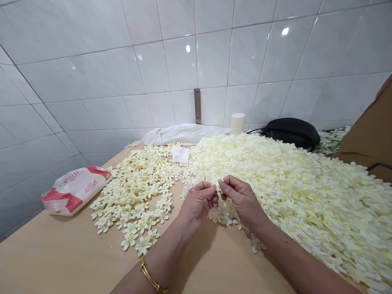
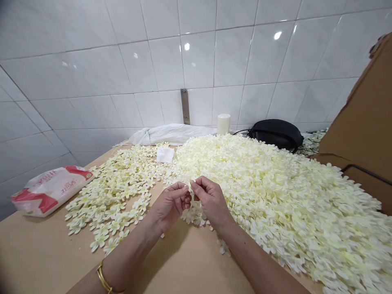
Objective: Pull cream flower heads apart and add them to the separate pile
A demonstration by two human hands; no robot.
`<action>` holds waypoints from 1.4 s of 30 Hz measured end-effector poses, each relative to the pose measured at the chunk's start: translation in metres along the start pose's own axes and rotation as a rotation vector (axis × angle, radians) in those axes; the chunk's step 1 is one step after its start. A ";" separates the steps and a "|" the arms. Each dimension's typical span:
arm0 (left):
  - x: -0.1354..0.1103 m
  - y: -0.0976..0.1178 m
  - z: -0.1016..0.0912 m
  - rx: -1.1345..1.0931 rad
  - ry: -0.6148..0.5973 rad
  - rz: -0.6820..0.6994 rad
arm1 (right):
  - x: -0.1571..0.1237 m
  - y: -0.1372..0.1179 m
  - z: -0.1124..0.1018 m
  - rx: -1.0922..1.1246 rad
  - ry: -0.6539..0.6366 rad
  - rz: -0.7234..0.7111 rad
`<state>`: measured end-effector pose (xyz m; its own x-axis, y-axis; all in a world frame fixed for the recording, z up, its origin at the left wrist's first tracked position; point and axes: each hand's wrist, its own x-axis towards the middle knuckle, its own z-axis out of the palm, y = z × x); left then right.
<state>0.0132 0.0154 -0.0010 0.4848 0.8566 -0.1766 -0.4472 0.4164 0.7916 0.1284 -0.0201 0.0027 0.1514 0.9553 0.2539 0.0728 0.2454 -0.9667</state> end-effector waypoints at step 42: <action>-0.003 0.000 -0.001 0.240 0.037 0.220 | -0.008 -0.004 0.007 -0.439 0.063 -0.323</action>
<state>0.0113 0.0132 -0.0011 0.3667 0.9303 -0.0034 -0.3466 0.1400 0.9275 0.1202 -0.0276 0.0047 0.1106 0.8276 0.5503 0.5281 0.4201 -0.7379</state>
